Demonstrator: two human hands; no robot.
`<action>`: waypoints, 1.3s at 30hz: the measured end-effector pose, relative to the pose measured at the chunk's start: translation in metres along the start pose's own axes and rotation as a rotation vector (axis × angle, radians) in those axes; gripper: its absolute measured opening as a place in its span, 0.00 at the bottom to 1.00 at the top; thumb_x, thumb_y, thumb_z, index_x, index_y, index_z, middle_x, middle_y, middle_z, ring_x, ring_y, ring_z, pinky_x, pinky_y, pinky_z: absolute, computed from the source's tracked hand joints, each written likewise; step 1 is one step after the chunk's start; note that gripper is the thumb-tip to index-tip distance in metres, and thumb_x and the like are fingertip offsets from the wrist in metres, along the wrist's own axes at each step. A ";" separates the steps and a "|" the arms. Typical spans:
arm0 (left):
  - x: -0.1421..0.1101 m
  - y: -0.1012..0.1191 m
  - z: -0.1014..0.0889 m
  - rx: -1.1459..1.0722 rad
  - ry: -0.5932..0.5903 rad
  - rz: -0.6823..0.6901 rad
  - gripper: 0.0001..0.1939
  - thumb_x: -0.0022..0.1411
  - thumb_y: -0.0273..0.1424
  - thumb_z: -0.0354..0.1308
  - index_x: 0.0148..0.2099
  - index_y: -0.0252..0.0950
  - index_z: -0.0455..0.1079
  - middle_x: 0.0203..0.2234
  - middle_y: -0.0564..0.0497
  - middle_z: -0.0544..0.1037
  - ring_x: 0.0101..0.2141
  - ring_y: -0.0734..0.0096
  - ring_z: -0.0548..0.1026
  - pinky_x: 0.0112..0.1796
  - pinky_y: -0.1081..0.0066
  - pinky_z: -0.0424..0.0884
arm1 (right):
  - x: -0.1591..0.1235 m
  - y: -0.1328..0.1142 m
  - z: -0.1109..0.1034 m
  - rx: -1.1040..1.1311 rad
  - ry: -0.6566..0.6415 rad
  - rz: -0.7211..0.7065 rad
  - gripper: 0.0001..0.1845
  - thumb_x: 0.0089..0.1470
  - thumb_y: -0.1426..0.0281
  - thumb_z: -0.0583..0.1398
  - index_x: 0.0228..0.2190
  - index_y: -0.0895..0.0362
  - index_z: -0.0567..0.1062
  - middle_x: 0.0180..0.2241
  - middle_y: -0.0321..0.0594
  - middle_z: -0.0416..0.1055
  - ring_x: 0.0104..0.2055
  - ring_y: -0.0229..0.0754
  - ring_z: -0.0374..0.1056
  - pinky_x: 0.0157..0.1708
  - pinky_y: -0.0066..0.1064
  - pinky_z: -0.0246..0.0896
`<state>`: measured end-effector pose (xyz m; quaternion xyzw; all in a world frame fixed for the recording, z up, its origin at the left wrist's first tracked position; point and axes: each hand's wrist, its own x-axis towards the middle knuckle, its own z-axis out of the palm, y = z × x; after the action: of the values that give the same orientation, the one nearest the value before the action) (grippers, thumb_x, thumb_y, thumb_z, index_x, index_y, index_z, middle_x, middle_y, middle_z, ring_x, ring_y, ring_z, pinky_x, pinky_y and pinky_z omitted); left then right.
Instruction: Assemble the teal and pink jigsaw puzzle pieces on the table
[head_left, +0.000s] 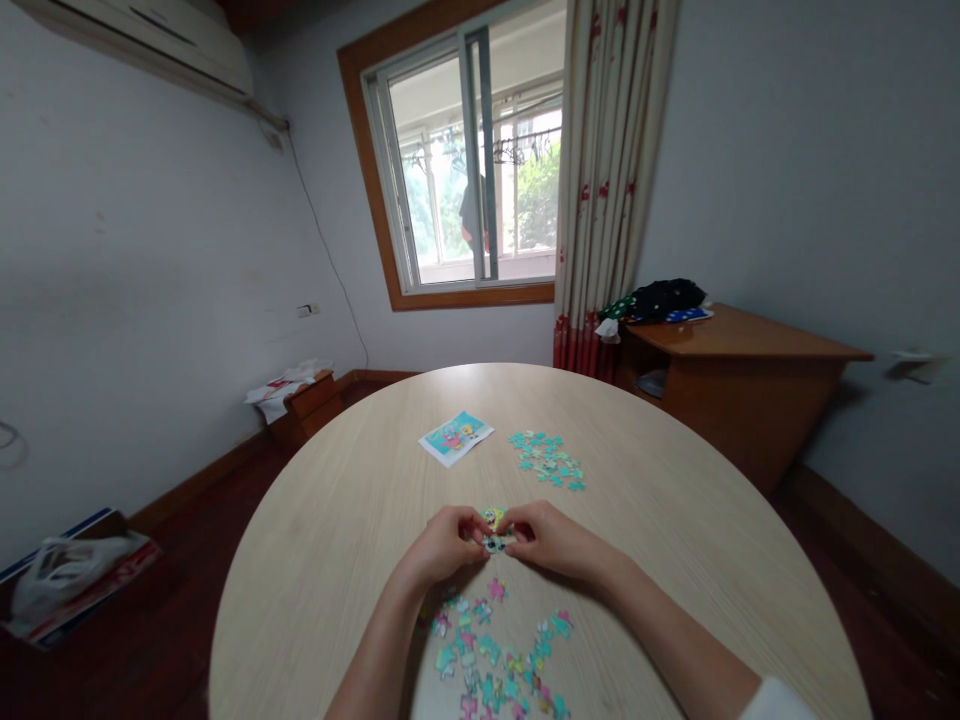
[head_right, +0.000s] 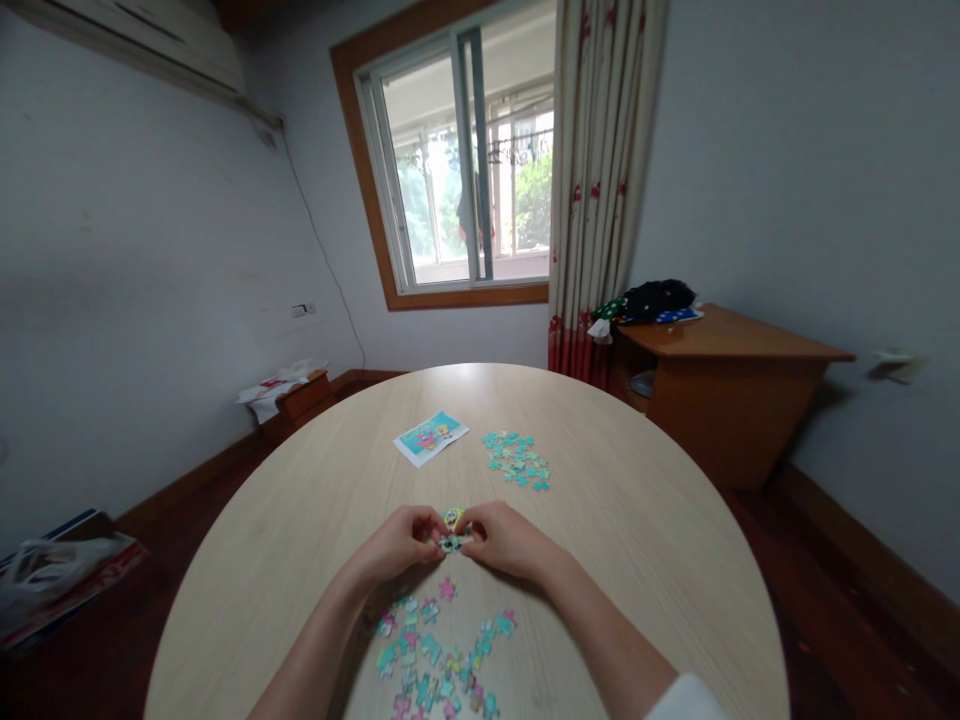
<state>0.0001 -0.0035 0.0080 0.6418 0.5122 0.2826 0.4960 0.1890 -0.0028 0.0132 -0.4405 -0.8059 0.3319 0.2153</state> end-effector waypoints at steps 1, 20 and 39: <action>0.000 0.000 0.000 0.012 0.004 0.002 0.10 0.39 0.21 0.60 0.30 0.30 0.72 0.20 0.56 0.69 0.22 0.80 0.64 0.25 0.77 0.58 | 0.000 0.000 0.000 0.000 0.001 -0.001 0.13 0.45 0.76 0.59 0.34 0.60 0.80 0.19 0.31 0.60 0.22 0.31 0.54 0.23 0.23 0.46; 0.008 -0.014 0.000 -0.001 -0.006 0.018 0.17 0.39 0.36 0.67 0.30 0.27 0.75 0.20 0.52 0.72 0.23 0.77 0.64 0.27 0.73 0.57 | 0.001 0.002 0.000 -0.028 -0.007 -0.017 0.12 0.47 0.74 0.59 0.34 0.61 0.80 0.20 0.32 0.62 0.23 0.32 0.55 0.25 0.23 0.48; 0.009 -0.019 -0.001 0.073 -0.037 0.039 0.21 0.42 0.39 0.65 0.34 0.27 0.76 0.20 0.52 0.71 0.22 0.78 0.62 0.25 0.74 0.55 | 0.001 0.004 0.002 -0.035 0.005 -0.018 0.12 0.47 0.74 0.59 0.34 0.60 0.80 0.21 0.32 0.63 0.24 0.32 0.56 0.25 0.23 0.48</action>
<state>-0.0052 0.0049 -0.0100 0.6744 0.5003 0.2612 0.4761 0.1895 -0.0008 0.0091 -0.4375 -0.8150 0.3149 0.2125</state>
